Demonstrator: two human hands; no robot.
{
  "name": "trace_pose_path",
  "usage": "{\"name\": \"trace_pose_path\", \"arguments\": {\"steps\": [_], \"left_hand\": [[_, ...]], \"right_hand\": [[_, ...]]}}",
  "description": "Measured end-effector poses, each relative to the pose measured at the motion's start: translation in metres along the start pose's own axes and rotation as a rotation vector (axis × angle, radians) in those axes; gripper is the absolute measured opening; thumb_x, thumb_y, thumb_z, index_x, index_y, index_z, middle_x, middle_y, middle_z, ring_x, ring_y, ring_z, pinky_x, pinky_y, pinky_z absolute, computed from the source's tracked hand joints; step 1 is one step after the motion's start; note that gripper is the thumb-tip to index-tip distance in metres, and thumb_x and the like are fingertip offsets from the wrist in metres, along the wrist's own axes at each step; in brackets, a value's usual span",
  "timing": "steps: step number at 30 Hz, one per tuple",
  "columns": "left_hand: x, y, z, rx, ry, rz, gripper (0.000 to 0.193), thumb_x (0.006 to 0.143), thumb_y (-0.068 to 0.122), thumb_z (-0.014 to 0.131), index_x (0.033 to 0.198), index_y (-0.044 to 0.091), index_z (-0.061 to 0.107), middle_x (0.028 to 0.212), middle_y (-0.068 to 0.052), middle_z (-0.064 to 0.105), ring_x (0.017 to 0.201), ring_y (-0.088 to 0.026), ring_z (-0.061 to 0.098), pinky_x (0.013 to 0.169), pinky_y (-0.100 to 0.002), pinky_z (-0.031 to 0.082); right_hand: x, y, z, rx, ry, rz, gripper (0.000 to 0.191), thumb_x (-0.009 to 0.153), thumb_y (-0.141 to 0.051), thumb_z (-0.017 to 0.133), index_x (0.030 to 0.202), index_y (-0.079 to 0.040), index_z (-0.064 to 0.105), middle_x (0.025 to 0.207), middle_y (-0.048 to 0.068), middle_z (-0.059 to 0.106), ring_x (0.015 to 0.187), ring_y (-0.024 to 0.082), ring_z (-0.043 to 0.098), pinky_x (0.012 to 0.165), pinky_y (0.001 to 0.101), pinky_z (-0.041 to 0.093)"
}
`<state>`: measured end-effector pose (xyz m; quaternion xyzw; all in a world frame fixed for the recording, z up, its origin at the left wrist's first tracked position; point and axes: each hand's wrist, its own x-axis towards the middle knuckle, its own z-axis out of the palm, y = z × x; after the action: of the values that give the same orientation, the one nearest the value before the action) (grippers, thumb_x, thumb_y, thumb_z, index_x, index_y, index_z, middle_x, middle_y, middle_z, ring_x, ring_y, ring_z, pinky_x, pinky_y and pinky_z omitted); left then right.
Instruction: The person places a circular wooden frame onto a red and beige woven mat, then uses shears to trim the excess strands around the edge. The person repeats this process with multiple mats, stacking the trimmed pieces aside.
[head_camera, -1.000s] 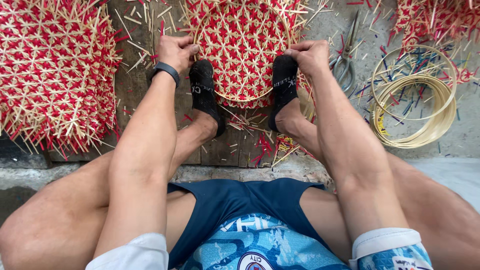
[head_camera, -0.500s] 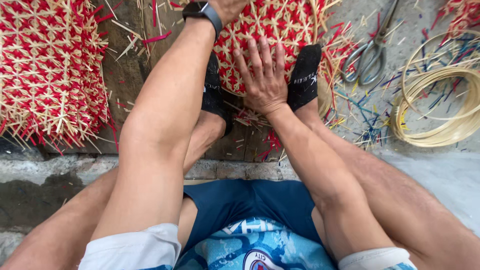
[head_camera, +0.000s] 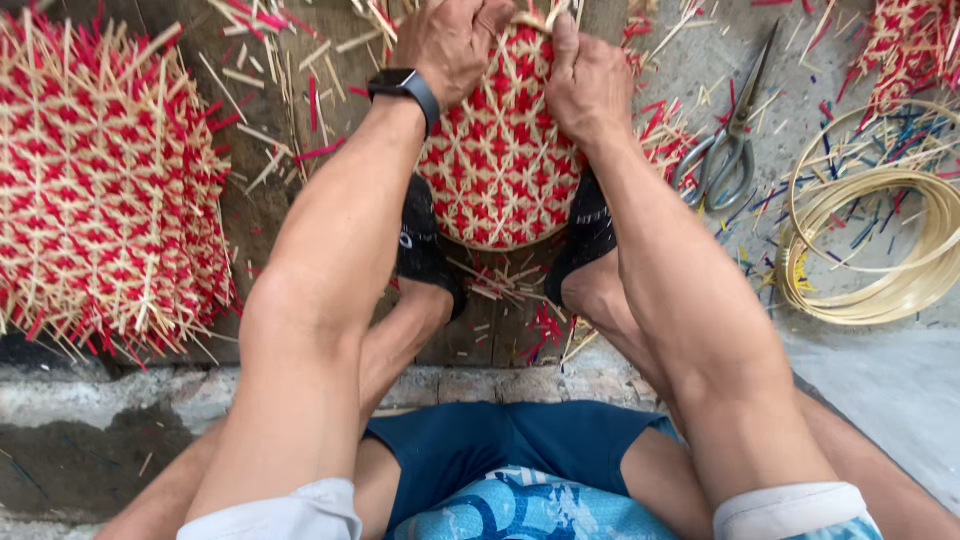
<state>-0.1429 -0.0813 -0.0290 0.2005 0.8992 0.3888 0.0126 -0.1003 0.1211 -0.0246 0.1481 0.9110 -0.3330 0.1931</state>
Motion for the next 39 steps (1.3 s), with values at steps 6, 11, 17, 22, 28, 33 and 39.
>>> {"name": "trace_pose_path", "arguments": {"steps": [6,11,17,22,28,33,39], "left_hand": [[0.007,-0.019,0.017,-0.145,-0.167,-0.357,0.044,0.104,0.047,0.061,0.085,0.009,0.068,0.069,-0.01,0.065,0.063,-0.024,0.064,0.061,-0.042,0.05],[0.001,-0.005,0.003,-0.074,-0.116,-0.037,0.054,0.086,0.057,0.09,0.095,0.005,0.075,0.087,-0.013,0.071,0.083,-0.029,0.066,0.067,-0.047,0.057],[0.007,0.091,-0.071,-0.134,-0.219,-0.091,0.062,0.063,0.037,0.105,0.105,0.006,0.071,0.095,-0.008,0.074,0.087,-0.023,0.072,0.076,-0.034,0.059],[-0.064,0.169,-0.095,0.1,-0.039,0.367,0.048,0.074,0.017,0.095,0.11,0.007,0.065,0.097,-0.01,0.068,0.091,-0.031,0.066,0.079,-0.045,0.052],[-0.17,0.143,-0.029,0.531,-0.304,0.385,0.028,0.081,0.009,0.072,0.105,0.011,0.059,0.101,-0.007,0.06,0.102,-0.026,0.06,0.086,-0.043,0.047],[-0.204,0.09,-0.028,0.496,-0.528,0.202,0.052,0.074,0.038,0.077,0.115,0.012,0.058,0.108,-0.007,0.06,0.108,-0.027,0.057,0.093,-0.043,0.047],[-0.152,0.099,0.021,0.505,0.052,-0.259,0.121,0.064,0.078,0.082,0.141,-0.006,0.039,0.125,-0.029,0.053,0.118,-0.044,0.053,0.099,-0.06,0.044]], "right_hand": [[0.016,0.015,0.012,0.094,-0.019,0.033,0.072,0.105,-0.061,0.037,0.082,-0.004,0.075,0.071,0.014,0.069,0.071,0.032,0.071,0.068,0.0475,0.052],[-0.005,0.024,-0.03,0.308,0.074,-0.242,0.06,0.111,-0.051,0.037,0.102,-0.003,0.072,0.095,0.019,0.072,0.095,0.034,0.069,0.081,0.0445,0.052],[-0.072,0.08,-0.26,-0.605,0.059,-0.431,0.038,0.11,-0.038,0.061,0.114,-0.001,0.07,0.102,0.024,0.072,0.096,0.041,0.07,0.082,0.0515,0.055],[-0.147,0.142,-0.302,-0.902,-0.207,-0.087,0.062,0.086,-0.066,0.072,0.122,-0.016,0.077,0.103,0.018,0.078,0.097,0.036,0.074,0.088,0.05,0.058],[-0.116,0.217,-0.15,-0.165,-0.193,0.04,0.05,0.084,-0.047,0.078,0.109,-0.004,0.075,0.099,0.017,0.078,0.091,0.029,0.076,0.085,0.0413,0.059],[-0.097,0.268,-0.068,-0.213,0.278,-0.012,0.073,0.07,-0.04,0.097,0.116,0.003,0.061,0.099,0.022,0.069,0.09,0.037,0.067,0.079,0.0455,0.054],[-0.077,0.282,-0.06,-0.06,0.194,0.257,0.072,0.069,-0.022,0.094,0.122,0.001,0.051,0.088,0.012,0.065,0.084,0.029,0.067,0.08,0.0415,0.054]]}}
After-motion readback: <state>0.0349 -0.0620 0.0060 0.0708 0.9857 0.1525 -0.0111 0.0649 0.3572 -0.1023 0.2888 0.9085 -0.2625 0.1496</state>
